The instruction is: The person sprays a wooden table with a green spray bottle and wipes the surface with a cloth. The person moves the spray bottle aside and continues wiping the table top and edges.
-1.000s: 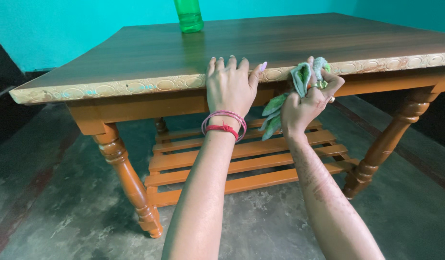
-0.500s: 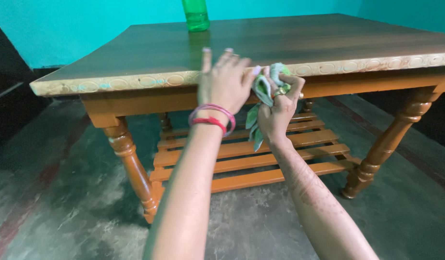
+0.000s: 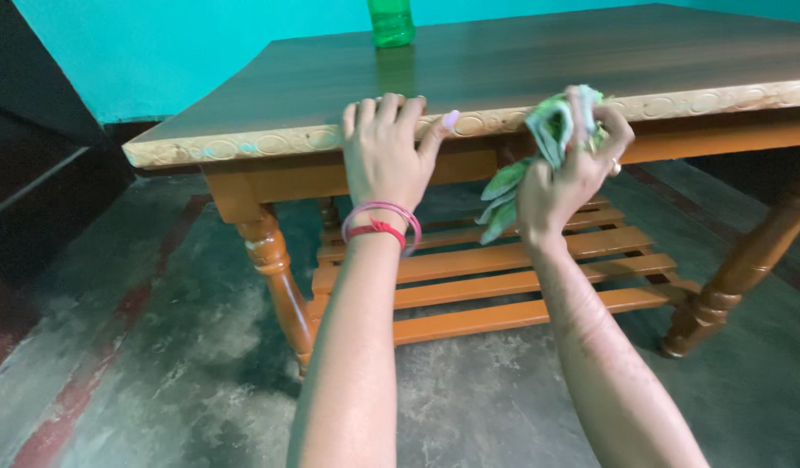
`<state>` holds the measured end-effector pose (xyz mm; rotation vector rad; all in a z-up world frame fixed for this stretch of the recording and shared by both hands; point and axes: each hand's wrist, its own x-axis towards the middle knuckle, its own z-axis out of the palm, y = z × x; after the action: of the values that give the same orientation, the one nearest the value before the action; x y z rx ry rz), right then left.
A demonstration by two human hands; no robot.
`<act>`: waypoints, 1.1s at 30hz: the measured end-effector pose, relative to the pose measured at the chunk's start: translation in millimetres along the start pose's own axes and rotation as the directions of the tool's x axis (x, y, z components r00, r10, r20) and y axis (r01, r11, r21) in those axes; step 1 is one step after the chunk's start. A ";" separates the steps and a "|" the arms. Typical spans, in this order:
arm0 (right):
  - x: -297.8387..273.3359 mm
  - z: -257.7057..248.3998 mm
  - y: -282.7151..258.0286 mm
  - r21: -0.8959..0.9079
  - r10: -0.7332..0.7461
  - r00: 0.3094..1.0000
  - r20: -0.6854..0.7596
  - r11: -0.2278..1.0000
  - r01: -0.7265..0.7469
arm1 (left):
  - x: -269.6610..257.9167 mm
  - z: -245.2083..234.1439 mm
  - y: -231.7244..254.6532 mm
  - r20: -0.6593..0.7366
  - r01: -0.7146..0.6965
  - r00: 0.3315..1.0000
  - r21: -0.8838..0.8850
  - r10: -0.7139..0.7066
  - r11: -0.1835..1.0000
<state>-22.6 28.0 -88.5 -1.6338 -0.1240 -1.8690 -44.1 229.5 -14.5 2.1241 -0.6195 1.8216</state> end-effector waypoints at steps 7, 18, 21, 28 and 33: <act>-3.9 26.2 -19.7 -0.125 0.034 0.999 0.029 0.992 -0.031 | -3.3 1.8 2.1 -0.073 0.015 0.997 -0.025 -0.017 1.000; -9.0 26.8 -26.2 -0.171 -0.012 0.998 0.066 0.985 0.023 | -5.3 6.4 2.6 -0.091 0.000 0.996 -0.008 -0.001 1.000; -11.0 28.7 -32.5 -0.175 -0.028 0.997 0.075 0.984 0.041 | -5.5 5.4 2.9 -0.098 -0.006 0.995 -0.010 0.005 1.000; -7.3 18.3 -39.0 -0.164 -0.091 0.988 0.122 0.980 0.110 | -5.9 9.3 2.6 0.019 0.040 0.999 -0.009 -0.040 0.999; 6.8 -2.8 -24.4 -0.117 -0.174 0.949 0.265 0.971 0.210 | -2.9 11.0 -9.0 0.122 -0.042 0.992 0.052 0.036 0.998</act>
<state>-37.7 43.1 -74.7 -2.0212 -0.2715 -1.8375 -30.6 232.6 -18.6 2.2871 -0.6511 1.7585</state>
